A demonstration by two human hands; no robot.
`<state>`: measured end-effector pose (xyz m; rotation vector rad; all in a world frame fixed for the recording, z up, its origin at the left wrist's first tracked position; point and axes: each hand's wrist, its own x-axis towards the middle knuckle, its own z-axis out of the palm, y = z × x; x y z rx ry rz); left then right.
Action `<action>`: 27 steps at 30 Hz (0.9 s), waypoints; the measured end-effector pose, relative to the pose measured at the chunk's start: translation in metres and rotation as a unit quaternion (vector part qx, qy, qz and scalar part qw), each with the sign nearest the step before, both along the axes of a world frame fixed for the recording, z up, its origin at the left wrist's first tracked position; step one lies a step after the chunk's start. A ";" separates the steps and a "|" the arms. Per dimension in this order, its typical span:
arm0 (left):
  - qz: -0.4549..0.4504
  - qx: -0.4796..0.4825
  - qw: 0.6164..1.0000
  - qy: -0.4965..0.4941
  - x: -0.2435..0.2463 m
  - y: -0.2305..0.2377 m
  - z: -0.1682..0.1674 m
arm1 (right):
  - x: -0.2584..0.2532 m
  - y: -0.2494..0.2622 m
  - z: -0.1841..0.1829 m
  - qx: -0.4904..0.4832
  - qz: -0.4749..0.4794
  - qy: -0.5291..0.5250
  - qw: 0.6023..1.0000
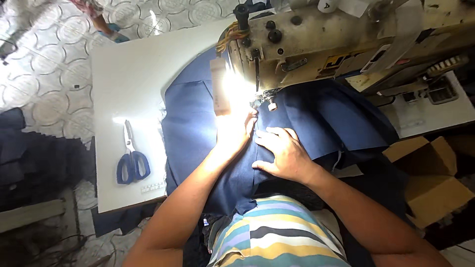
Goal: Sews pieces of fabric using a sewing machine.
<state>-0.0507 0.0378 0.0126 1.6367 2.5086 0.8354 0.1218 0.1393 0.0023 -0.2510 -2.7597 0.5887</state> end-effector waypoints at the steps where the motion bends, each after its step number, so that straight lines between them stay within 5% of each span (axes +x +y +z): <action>1: -0.002 0.001 1.000 0.027 0.000 0.001 -0.002 | -0.002 0.005 -0.001 0.002 0.011 0.009 1.000; 8: -0.073 0.010 0.985 0.154 -0.003 -0.001 -0.005 | 0.002 0.004 -0.010 0.015 0.018 0.032 0.999; 14: -0.144 -0.062 0.980 0.124 -0.006 -0.018 -0.007 | 0.007 -0.008 -0.011 0.027 -0.013 -0.006 1.000; 27: -0.102 -0.068 0.988 0.090 -0.002 -0.018 -0.016 | 0.004 -0.012 -0.011 0.034 -0.030 -0.031 0.998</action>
